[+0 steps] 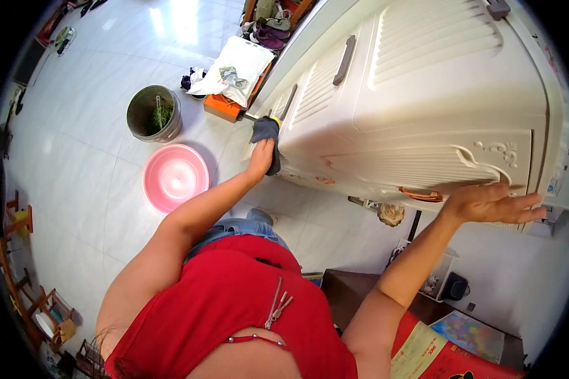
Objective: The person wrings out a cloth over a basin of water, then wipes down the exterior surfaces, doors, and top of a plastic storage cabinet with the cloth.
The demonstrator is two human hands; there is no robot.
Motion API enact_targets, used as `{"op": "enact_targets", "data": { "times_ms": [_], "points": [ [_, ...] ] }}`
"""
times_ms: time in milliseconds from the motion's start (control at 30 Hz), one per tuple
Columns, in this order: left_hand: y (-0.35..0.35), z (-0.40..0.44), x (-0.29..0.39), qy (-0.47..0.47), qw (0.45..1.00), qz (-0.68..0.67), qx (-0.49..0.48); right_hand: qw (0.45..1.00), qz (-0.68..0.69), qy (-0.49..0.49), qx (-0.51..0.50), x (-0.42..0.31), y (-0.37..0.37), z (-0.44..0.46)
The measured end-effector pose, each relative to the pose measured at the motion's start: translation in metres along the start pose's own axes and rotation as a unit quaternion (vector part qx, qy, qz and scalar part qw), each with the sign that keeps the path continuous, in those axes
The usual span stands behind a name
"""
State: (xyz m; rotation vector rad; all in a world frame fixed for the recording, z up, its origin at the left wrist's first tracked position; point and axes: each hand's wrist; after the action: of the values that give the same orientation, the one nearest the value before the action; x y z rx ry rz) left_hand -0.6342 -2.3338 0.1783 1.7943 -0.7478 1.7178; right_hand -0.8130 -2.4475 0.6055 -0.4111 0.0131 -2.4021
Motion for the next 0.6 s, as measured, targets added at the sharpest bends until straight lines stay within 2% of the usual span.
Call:
{"op": "enact_targets", "data": {
  "times_ms": [33,67,100,167,200,333,400,467,600],
  "points": [
    [0.000,0.004,0.015,-0.030,0.999,-0.016,-0.013,1.000,-0.003,-0.017,-0.008,-0.008,0.000,-0.008],
    [0.006,0.006,0.030,-0.006,0.999,-0.036,0.016,0.999,0.002,-0.033,-0.028,-0.013,-0.002,-0.017],
    [-0.002,0.009,0.063,-0.005,0.999,-0.028,-0.031,0.998,0.005,-0.048,-0.048,-0.018,-0.004,-0.027],
    [0.008,0.018,0.070,0.102,0.994,-0.046,-0.009,0.994,0.011,-0.059,-0.089,-0.031,-0.007,-0.049],
    [0.011,0.018,0.075,0.120,0.991,-0.058,0.021,0.993,0.016,-0.057,-0.106,-0.038,-0.007,-0.059],
    [0.001,0.021,0.027,-0.020,0.999,-0.002,-0.040,0.991,0.019,-0.020,-0.131,-0.034,0.003,-0.106],
    [-0.002,0.019,-0.027,-0.073,0.995,0.029,-0.061,0.991,0.018,-0.020,-0.129,-0.032,0.006,-0.120],
    [0.004,0.016,-0.099,-0.163,0.985,-0.002,-0.061,0.993,0.027,-0.010,-0.118,-0.032,0.009,-0.123],
    [-0.001,0.012,-0.120,-0.292,0.954,-0.050,-0.037,0.994,0.041,0.011,-0.103,-0.032,0.012,-0.127]
  ]
}}
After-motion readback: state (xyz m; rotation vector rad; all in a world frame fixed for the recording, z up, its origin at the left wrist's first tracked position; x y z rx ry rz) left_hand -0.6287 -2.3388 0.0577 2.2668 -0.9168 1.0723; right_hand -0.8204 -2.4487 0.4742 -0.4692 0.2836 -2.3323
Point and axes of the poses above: each hand's wrist, its own z-axis towards the middle knuckle, its own y-axis out of the palm, x = y × z, and after that the axes turned 5 degrees about z, right-handed
